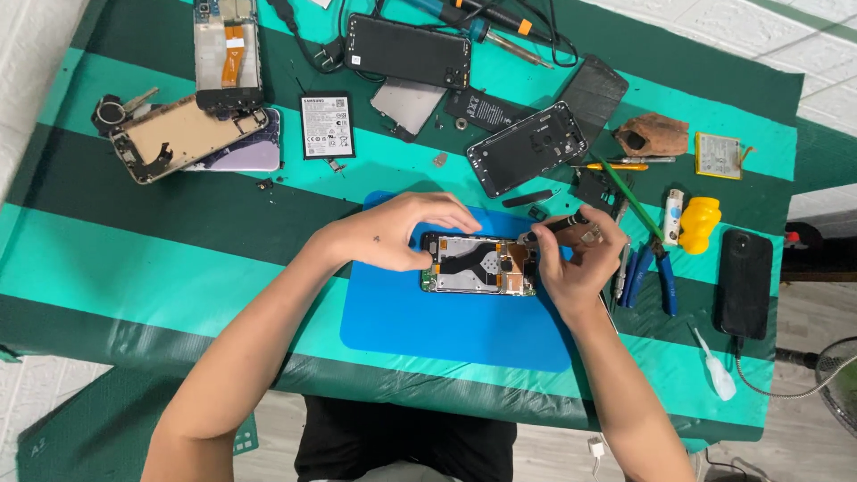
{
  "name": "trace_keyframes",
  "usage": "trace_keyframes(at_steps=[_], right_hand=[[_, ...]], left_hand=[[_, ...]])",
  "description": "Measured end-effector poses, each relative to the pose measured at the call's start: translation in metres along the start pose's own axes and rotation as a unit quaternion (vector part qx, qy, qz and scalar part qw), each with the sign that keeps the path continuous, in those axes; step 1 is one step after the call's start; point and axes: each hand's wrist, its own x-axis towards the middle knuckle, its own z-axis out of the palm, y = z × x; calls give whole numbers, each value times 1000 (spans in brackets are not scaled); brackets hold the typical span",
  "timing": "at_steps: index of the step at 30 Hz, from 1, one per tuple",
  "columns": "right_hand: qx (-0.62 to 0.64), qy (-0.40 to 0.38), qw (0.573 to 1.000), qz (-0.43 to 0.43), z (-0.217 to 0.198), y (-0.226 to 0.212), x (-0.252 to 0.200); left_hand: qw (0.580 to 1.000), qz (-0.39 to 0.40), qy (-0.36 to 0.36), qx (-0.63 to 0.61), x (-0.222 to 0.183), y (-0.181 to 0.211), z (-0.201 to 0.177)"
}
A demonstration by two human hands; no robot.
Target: Repairing a mobile phone by assembling internal components and connecting ribbon cables.
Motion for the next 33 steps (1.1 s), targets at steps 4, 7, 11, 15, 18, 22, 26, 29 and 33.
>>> trace_keyframes(at_steps=[4,7,11,15,18,22,26,29,33], right_hand=[[-77,3,997,-7,1,-27,15],[-99,1,995,17,0,-28,17],[-76,-1,997,1,-4,-16,10],[-35,4,999,24,-9,16,-8],[-38,7,999,22,-6,6,0],[0,22,999,31,-4,9,-1],[39,-1,998,47,4,-10,7],[89,9,994,70,7,-27,14],[153,45,982,101,9,-30,17]], left_hand=[[997,-16,-10,70,-1,10,2],[989,-16,-27,142,-5,9,5],[953,-8,-8,302,-7,-12,7],[962,-100,38,250,-16,12,11],[974,-83,124,172,-29,2,29],[956,-103,246,-121,-40,-11,60],[933,-132,322,-91,-38,-11,63],[935,-159,310,-65,-32,-7,62],[934,-179,302,-72,-23,-14,59]])
